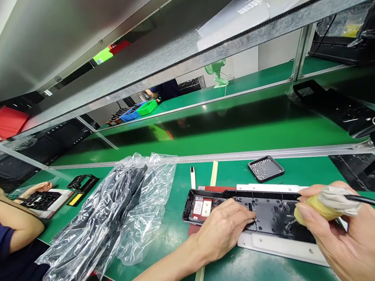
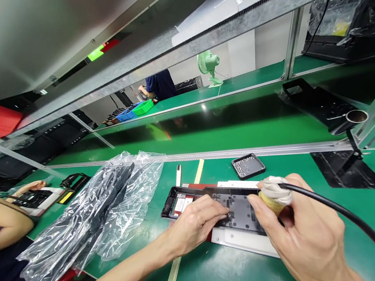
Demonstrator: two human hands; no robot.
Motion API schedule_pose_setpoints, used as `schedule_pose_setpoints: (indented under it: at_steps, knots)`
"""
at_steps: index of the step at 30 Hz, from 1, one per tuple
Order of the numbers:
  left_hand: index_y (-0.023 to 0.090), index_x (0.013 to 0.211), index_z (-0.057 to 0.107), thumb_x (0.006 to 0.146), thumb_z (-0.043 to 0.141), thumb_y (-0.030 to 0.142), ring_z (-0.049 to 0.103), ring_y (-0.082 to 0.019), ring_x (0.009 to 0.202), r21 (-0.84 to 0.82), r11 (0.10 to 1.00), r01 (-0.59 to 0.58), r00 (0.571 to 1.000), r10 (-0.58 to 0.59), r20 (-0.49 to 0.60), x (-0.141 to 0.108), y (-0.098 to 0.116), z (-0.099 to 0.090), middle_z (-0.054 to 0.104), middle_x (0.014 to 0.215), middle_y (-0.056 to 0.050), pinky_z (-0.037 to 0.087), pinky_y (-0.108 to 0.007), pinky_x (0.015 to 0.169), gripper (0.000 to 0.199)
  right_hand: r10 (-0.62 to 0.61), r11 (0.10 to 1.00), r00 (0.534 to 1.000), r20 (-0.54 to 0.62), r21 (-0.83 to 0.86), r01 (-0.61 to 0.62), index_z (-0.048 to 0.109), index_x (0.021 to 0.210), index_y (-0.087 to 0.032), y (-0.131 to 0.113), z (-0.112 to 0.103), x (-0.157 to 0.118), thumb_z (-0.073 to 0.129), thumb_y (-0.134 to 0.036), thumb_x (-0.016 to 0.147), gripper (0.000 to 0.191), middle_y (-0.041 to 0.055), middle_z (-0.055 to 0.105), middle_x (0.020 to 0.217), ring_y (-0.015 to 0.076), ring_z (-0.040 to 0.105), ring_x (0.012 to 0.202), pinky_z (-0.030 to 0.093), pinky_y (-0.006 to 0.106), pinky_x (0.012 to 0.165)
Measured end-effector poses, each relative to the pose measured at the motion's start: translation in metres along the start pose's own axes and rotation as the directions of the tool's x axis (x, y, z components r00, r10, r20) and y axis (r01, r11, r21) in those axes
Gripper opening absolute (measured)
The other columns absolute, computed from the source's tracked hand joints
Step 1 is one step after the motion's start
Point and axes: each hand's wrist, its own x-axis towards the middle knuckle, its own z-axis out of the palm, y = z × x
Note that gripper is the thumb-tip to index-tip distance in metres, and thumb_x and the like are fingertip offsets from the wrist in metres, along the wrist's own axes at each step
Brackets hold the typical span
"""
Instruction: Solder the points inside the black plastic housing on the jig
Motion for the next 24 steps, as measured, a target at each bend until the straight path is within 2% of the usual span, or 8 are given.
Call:
schedule_pose_setpoints:
  at_steps: [5, 10, 12, 17, 20, 24]
  knots:
    - [0.016, 0.125, 0.065, 0.105, 0.050, 0.018, 0.063, -0.020, 0.096, 0.053, 0.997, -0.048, 0.999, 0.049, -0.010, -0.008, -0.001, 0.002, 0.073, 0.110, -0.008, 0.056, -0.034, 0.084, 0.026, 0.006, 1.000, 1.000, 0.010, 0.008, -0.006, 0.064, 0.081, -0.017, 0.000, 0.000, 0.000, 0.060, -0.040, 0.097, 0.028, 0.0034, 0.068, 0.078, 0.0110, 0.057, 0.057, 0.040, 0.030, 0.057]
    - [0.014, 0.126, 0.063, 0.104, 0.047, 0.013, 0.060, -0.021, 0.096, 0.206, 0.970, -0.125, 0.991, 0.113, 0.071, -0.005, 0.003, 0.000, 0.071, 0.113, -0.009, 0.055, -0.037, 0.086, 0.028, 0.002, 1.000, 1.000, -0.004, 0.010, -0.002, 0.063, 0.082, -0.019, 0.002, 0.000, -0.002, 0.060, -0.039, 0.097, 0.025, 0.0027, 0.068, 0.079, 0.0119, 0.059, 0.058, 0.041, 0.030, 0.057]
    - [0.015, 0.127, 0.063, 0.104, 0.047, 0.013, 0.060, -0.020, 0.098, 0.194, 0.974, -0.113, 0.993, 0.104, 0.059, -0.004, 0.003, -0.002, 0.071, 0.114, -0.009, 0.055, -0.036, 0.087, 0.028, 0.010, 1.000, 1.000, 0.003, 0.008, -0.010, 0.062, 0.083, -0.019, 0.002, 0.000, -0.002, 0.060, -0.040, 0.097, 0.026, 0.0024, 0.068, 0.080, 0.0118, 0.059, 0.058, 0.041, 0.030, 0.056]
    - [0.018, 0.122, 0.068, 0.105, 0.049, 0.020, 0.061, -0.019, 0.099, 0.099, 0.995, 0.007, 0.999, -0.003, -0.044, 0.000, -0.002, -0.007, 0.072, 0.113, -0.007, 0.055, -0.034, 0.089, 0.025, 0.015, 1.000, 1.000, -0.002, 0.013, -0.015, 0.062, 0.087, -0.019, 0.001, 0.000, -0.001, 0.058, -0.039, 0.098, 0.024, 0.0017, 0.066, 0.079, 0.0105, 0.055, 0.055, 0.041, 0.029, 0.054]
    - [0.018, 0.120, 0.069, 0.106, 0.049, 0.021, 0.062, -0.020, 0.099, 0.096, 0.994, 0.047, 0.997, -0.041, -0.064, 0.014, -0.009, -0.014, 0.073, 0.111, -0.007, 0.054, -0.035, 0.089, 0.025, -0.027, 0.999, 1.000, -0.015, 0.024, 0.027, 0.061, 0.089, -0.020, 0.001, 0.001, 0.000, 0.058, -0.037, 0.098, 0.020, 0.0025, 0.066, 0.081, 0.0119, 0.057, 0.058, 0.043, 0.029, 0.056]
    - [0.019, 0.109, 0.074, 0.104, 0.053, 0.022, 0.066, -0.020, 0.098, 0.106, 0.991, 0.081, 0.996, -0.078, -0.038, 0.057, -0.028, -0.016, 0.075, 0.105, -0.005, 0.051, -0.036, 0.094, 0.021, -0.013, 1.000, 1.000, -0.003, 0.006, 0.013, 0.062, 0.099, -0.020, 0.003, 0.001, -0.002, 0.056, -0.041, 0.099, 0.022, 0.0027, 0.067, 0.086, 0.0128, 0.061, 0.059, 0.047, 0.029, 0.058]
